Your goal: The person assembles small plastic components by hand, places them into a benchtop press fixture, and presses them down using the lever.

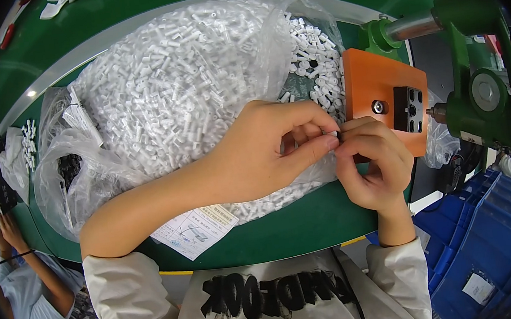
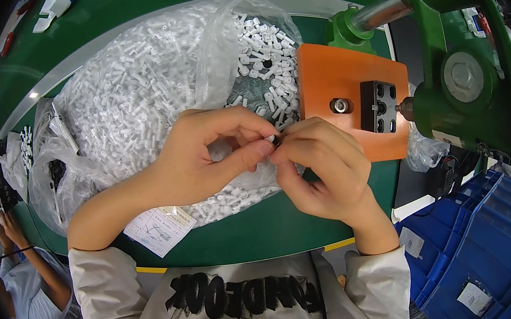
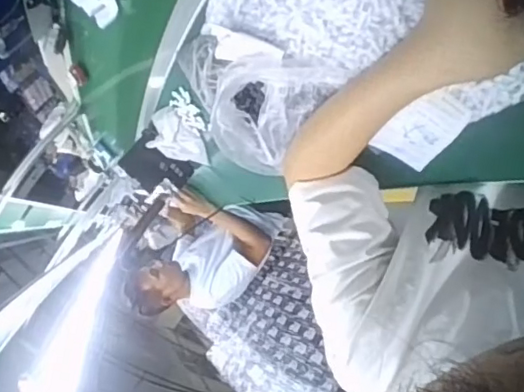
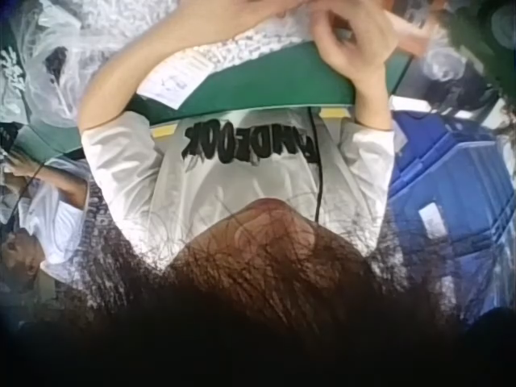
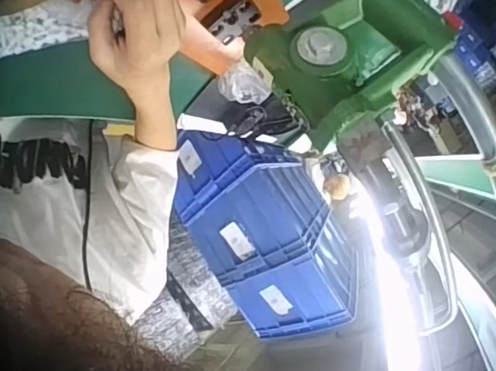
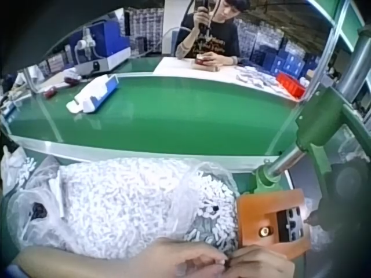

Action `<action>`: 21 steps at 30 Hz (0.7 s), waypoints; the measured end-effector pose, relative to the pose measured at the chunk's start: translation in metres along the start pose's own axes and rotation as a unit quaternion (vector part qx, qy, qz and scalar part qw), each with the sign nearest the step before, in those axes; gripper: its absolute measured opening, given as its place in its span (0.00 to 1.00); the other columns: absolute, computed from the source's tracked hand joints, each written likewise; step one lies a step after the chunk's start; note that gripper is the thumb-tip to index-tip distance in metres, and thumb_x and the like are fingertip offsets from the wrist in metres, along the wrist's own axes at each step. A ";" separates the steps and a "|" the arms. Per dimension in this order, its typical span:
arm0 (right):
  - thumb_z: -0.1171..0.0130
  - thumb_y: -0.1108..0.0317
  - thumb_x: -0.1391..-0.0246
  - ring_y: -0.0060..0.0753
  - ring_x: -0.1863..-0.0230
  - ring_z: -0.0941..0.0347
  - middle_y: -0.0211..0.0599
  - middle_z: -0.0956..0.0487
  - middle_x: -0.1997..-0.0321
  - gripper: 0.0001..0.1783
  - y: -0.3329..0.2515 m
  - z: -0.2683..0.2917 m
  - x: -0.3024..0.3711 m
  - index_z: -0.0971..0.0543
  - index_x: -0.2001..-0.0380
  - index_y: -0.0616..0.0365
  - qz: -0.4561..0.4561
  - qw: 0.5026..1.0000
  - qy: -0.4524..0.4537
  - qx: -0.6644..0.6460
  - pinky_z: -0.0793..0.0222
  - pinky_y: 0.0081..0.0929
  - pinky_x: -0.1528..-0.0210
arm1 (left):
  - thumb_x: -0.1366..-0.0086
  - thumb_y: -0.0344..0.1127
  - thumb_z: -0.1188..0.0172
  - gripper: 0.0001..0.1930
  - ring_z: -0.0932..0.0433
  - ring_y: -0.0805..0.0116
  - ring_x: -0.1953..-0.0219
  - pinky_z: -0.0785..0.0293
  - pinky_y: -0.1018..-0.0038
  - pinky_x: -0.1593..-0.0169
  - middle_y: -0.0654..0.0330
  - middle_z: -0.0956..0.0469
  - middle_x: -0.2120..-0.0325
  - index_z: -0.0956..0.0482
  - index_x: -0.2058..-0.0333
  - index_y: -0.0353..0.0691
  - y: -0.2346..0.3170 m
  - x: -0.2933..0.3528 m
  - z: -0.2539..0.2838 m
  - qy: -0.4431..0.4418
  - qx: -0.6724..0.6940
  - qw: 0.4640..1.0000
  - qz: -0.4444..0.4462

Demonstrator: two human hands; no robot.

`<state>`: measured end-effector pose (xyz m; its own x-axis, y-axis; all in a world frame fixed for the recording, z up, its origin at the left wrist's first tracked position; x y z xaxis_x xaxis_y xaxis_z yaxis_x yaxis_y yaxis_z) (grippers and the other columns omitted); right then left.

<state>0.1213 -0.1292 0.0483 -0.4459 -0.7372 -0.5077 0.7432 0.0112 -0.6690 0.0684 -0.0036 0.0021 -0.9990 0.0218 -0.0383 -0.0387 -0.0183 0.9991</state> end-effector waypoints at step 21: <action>0.37 0.88 0.65 0.41 0.70 0.22 0.41 0.22 0.70 0.15 0.000 0.002 0.002 0.23 0.70 0.63 -0.003 1.000 -0.001 0.005 0.27 0.29 0.68 | 0.38 0.23 0.38 0.08 0.19 0.76 0.71 0.23 0.79 0.68 0.59 0.18 0.72 0.20 0.59 0.33 0.002 -0.002 0.001 0.011 -0.014 1.000 -0.019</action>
<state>0.1220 -0.1321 0.0485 -0.4490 -0.7381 -0.5036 0.7462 0.0003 -0.6657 0.0700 -0.0029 0.0045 -0.9970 0.0020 -0.0772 -0.0772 -0.0455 0.9960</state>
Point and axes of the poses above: each hand's wrist, its own x-axis away from the middle knuckle, its own z-axis out of the back of the hand, y = z × x, the point moved 7 cm from there along -x, towards the middle knuckle
